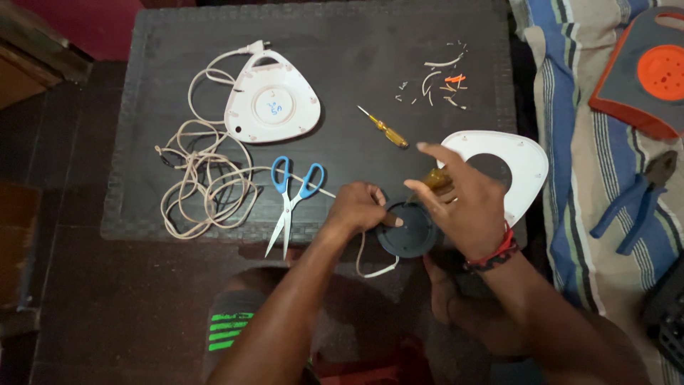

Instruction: The person strips the ends of a white electrical cord, twists the exposed wires, and inserts them into a blue socket module. They then place the module into a black housing and use a screwdriver to secure it.

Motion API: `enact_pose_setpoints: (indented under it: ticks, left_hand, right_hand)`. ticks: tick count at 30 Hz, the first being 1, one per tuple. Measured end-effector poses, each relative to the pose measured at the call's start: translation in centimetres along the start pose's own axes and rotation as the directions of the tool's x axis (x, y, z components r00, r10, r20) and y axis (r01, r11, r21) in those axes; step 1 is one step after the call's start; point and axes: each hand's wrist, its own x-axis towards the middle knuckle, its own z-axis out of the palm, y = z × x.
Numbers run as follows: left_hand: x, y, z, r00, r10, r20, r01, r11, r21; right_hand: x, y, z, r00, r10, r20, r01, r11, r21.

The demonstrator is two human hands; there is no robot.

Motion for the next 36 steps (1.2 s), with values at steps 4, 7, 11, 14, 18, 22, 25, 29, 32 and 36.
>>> enact_pose_setpoints:
  ticks: [4,7,11,14,18,22,25,29,32,36]
  left_hand:
    - [-0.1,-0.4,0.0,0.993,0.109,-0.033,-0.109,0.994,0.021]
    - [0.0,-0.3,-0.1,0.998,0.060,-0.023,-0.059,0.997,0.041]
    - [-0.2,-0.4,-0.1,1.000,0.006,-0.017,-0.006,1.000,0.010]
    - [0.0,-0.1,-0.1,0.999,0.023,-0.029,-0.022,0.999,0.043]
    - [0.0,0.0,-0.1,0.999,0.005,-0.035,-0.004,0.999,0.037]
    - [0.1,0.0,0.1,0.999,0.024,-0.042,-0.019,0.993,0.116]
    - [0.1,0.0,0.1,0.999,0.024,-0.044,-0.019,0.995,0.099]
    - [-0.1,-0.1,0.0,0.999,0.001,-0.034,0.001,0.999,0.045]
    - [0.3,-0.5,0.1,0.998,0.037,-0.041,-0.032,0.994,0.101]
    - [1.0,-1.4,0.5,0.996,0.080,-0.032,-0.076,0.992,0.102]
  right_hand:
    - [0.5,-1.2,-0.7,0.978,-0.171,0.119,0.158,0.982,0.106]
    - [0.8,-1.3,-1.4,0.953,-0.192,0.233,0.116,0.945,0.305]
    - [0.6,-0.7,-0.9,0.927,0.035,0.374,-0.168,0.930,0.327]
    - [0.2,0.0,-0.5,0.965,0.031,0.260,-0.107,0.953,0.285]
    - [0.2,0.7,-0.2,0.990,0.041,0.132,-0.081,0.947,0.312]
    - [-0.2,0.3,1.0,0.999,-0.009,0.051,0.002,0.992,0.126]
    - [-0.3,0.1,1.5,0.999,-0.007,0.053,0.001,0.994,0.107]
    - [-0.4,0.1,2.1,1.000,0.007,-0.019,-0.006,0.999,0.043]
    - [-0.4,0.5,2.6,0.994,0.050,-0.094,-0.048,0.999,0.022]
    - [-0.6,1.9,2.5,0.984,0.049,-0.174,-0.041,0.998,0.051]
